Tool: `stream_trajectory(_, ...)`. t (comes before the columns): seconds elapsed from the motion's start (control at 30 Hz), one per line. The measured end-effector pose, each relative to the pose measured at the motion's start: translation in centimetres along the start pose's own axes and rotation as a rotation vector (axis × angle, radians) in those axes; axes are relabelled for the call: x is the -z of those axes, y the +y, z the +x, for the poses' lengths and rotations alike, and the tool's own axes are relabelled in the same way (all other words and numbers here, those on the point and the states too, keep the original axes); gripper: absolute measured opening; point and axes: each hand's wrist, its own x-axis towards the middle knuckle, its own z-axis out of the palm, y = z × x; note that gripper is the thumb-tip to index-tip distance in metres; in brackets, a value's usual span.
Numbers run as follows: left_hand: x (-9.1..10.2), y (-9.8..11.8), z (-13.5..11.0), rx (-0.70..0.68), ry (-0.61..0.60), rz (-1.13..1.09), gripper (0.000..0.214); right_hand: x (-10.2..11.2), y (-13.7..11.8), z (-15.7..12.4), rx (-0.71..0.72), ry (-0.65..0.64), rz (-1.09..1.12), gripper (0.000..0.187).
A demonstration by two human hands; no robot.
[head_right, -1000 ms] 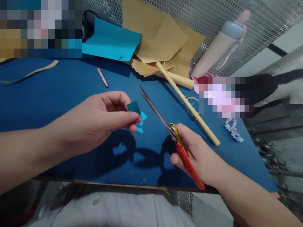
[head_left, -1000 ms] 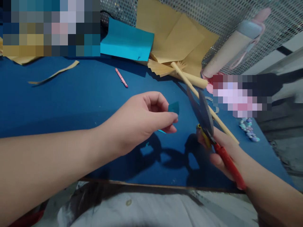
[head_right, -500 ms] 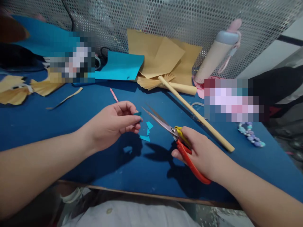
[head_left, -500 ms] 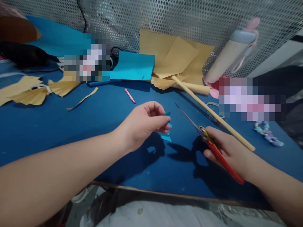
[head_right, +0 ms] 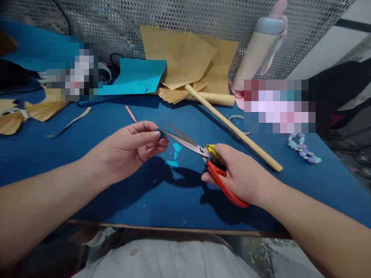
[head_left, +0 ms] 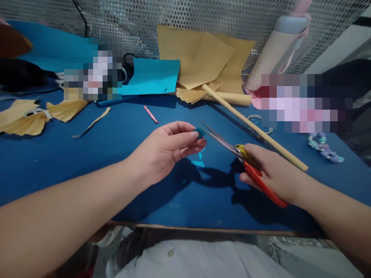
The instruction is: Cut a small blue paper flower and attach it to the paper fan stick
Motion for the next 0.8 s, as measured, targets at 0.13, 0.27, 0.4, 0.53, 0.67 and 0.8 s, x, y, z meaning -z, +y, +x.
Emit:
stream_trajectory(0.13, -0.02, -0.15, -0.24, 0.040, -0.022, -0.016, 0.011, -0.04, -0.49, -0.40, -0.021, -0.039, -0.001, 0.041)
stream_trajectory(0.27, -0.04, -0.27, -0.29, 0.038, -0.023, -0.010, 0.012, -0.10, -0.90, -0.62, -0.039, -0.065, 0.024, 0.040)
stream_trajectory(0.4, -0.26, -0.15, -0.29, 0.013, -0.019, -0.045, 0.011, -0.10, -0.79, -0.52, -0.025, -0.043, 0.009, 0.040)
stream_trajectory(0.53, -0.45, 0.02, -0.45, 0.024, 0.047, -0.090, 0.013, -0.07, -0.56, -0.47, -0.003, -0.017, -0.051, 0.042)
stream_trajectory(0.67, -0.49, -0.12, -0.66, 0.016, 0.041, -0.048, 0.014, -0.05, -0.58, -0.54, 0.010, -0.006, -0.074, 0.043)
stream_trajectory(0.8, -0.69, -0.45, -0.87, 0.007, -0.002, 0.054, 0.017, 0.00, -0.71, -0.59, 0.000, -0.021, -0.056, 0.044)
